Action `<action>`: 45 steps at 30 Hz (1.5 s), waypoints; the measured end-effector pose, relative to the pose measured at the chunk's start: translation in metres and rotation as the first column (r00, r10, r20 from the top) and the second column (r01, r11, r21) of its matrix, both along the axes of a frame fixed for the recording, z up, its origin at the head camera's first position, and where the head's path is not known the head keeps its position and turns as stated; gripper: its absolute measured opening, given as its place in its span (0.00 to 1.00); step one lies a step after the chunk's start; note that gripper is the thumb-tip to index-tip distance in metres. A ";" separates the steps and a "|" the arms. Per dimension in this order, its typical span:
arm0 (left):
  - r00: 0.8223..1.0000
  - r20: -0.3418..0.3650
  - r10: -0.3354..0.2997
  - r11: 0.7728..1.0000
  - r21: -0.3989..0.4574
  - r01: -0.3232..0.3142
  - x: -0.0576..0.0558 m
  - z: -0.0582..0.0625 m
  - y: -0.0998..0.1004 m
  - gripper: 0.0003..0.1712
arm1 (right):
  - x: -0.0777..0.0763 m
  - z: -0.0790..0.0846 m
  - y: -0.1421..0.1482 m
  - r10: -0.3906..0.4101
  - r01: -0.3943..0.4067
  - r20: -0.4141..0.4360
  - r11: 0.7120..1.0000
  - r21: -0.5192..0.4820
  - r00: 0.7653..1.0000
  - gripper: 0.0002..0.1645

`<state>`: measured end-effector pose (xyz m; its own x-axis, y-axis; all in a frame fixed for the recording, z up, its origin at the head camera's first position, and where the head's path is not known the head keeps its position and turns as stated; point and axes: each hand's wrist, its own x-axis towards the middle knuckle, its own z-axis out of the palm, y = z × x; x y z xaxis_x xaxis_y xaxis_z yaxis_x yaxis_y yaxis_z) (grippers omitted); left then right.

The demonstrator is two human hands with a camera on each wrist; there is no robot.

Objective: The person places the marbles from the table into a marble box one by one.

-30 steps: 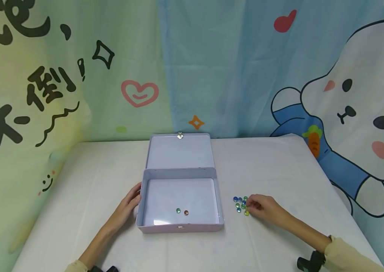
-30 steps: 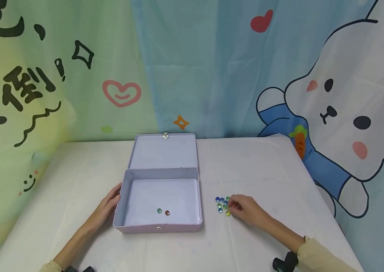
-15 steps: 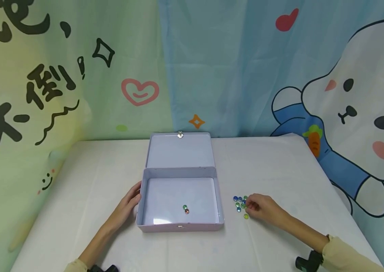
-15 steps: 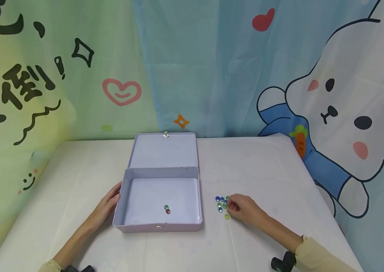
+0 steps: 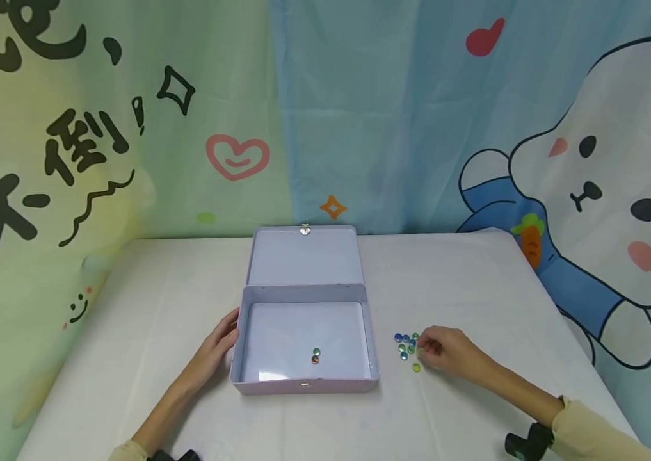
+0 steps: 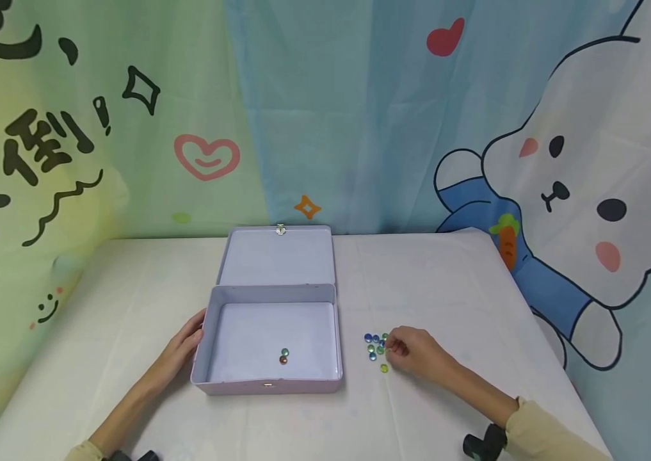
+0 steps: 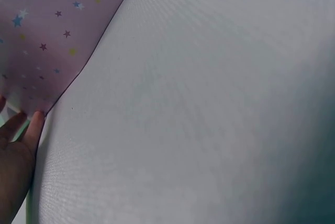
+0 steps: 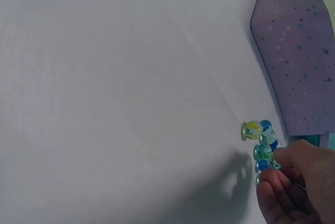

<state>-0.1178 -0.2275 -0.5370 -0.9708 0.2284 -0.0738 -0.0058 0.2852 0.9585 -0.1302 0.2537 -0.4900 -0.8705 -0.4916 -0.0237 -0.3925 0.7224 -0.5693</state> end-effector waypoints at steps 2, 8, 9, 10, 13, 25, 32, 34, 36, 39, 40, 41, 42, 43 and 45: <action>1.000 0.003 0.000 1.000 0.005 0.000 0.001 0.000 -0.001 0.31 | -0.001 0.002 0.000 -0.001 0.001 -0.009 1.000 0.004 1.000 0.06; 1.000 0.007 -0.003 1.000 0.004 0.003 0.002 -0.001 -0.002 0.31 | -0.006 0.010 0.000 0.020 -0.020 -0.022 1.000 -0.016 1.000 0.06; 1.000 0.007 -0.003 1.000 0.003 0.003 0.002 0.000 -0.001 0.31 | -0.007 0.013 0.000 0.022 -0.023 -0.025 1.000 -0.020 0.999 0.06; 1.000 0.007 -0.002 1.000 0.004 0.002 0.001 0.000 -0.001 0.31 | -0.009 0.015 0.000 0.020 -0.021 -0.028 0.999 -0.024 0.999 0.06; 1.000 0.006 -0.004 1.000 0.004 0.004 0.001 0.001 0.000 0.31 | -0.016 0.022 -0.002 0.018 -0.019 -0.026 0.999 -0.042 0.999 0.06; 1.000 0.008 0.000 1.000 -0.010 0.000 0.000 -0.002 0.000 0.31 | -0.046 0.054 -0.043 0.033 -0.029 0.030 0.991 -0.132 0.999 0.03; 1.000 0.007 0.008 1.000 -0.009 -0.007 0.000 -0.001 -0.003 0.30 | -0.062 0.072 -0.096 0.125 -0.103 0.106 0.976 -0.190 0.986 0.05; 1.000 0.004 0.003 1.000 -0.009 -0.003 0.000 -0.001 -0.004 0.30 | -0.066 0.075 -0.113 0.159 -0.129 0.121 0.966 -0.222 0.980 0.05; 1.000 -0.001 -0.001 1.000 -0.007 0.001 0.000 -0.001 -0.004 0.30 | -0.069 0.076 -0.128 0.193 -0.158 0.128 0.957 -0.244 0.973 0.05; 1.000 -0.006 -0.010 1.000 -0.001 0.010 0.000 -0.001 -0.004 0.30 | -0.073 0.075 -0.148 0.242 -0.205 0.122 0.945 -0.256 0.963 0.05; 1.000 -0.009 -0.011 1.000 -0.001 0.011 0.000 -0.002 -0.004 0.30 | -0.075 0.074 -0.154 0.258 -0.222 0.119 0.942 -0.252 0.959 0.05; 1.000 -0.011 -0.011 1.000 -0.005 0.011 -0.001 -0.002 -0.004 0.30 | -0.077 0.073 -0.159 0.271 -0.235 0.125 0.940 -0.246 0.954 0.05; 1.000 -0.012 -0.011 1.000 -0.007 0.011 -0.001 -0.002 -0.003 0.30 | -0.079 0.072 -0.164 0.284 -0.248 0.131 0.939 -0.239 0.950 0.05; 1.000 -0.013 -0.012 1.000 -0.009 0.012 -0.001 -0.002 -0.003 0.30 | -0.081 0.070 -0.168 0.297 -0.262 0.135 0.937 -0.230 0.945 0.04; 1.000 -0.017 -0.014 1.000 -0.012 0.014 -0.002 -0.002 -0.002 0.30 | -0.084 0.066 -0.177 0.324 -0.291 0.146 0.933 -0.210 0.935 0.04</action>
<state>-0.1194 -0.2300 -0.5391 -0.9685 0.2416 -0.0604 0.0144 0.2963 0.9550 -0.2146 0.0770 -0.4237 -0.6657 -0.7448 -0.0466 -0.4610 0.4595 -0.7592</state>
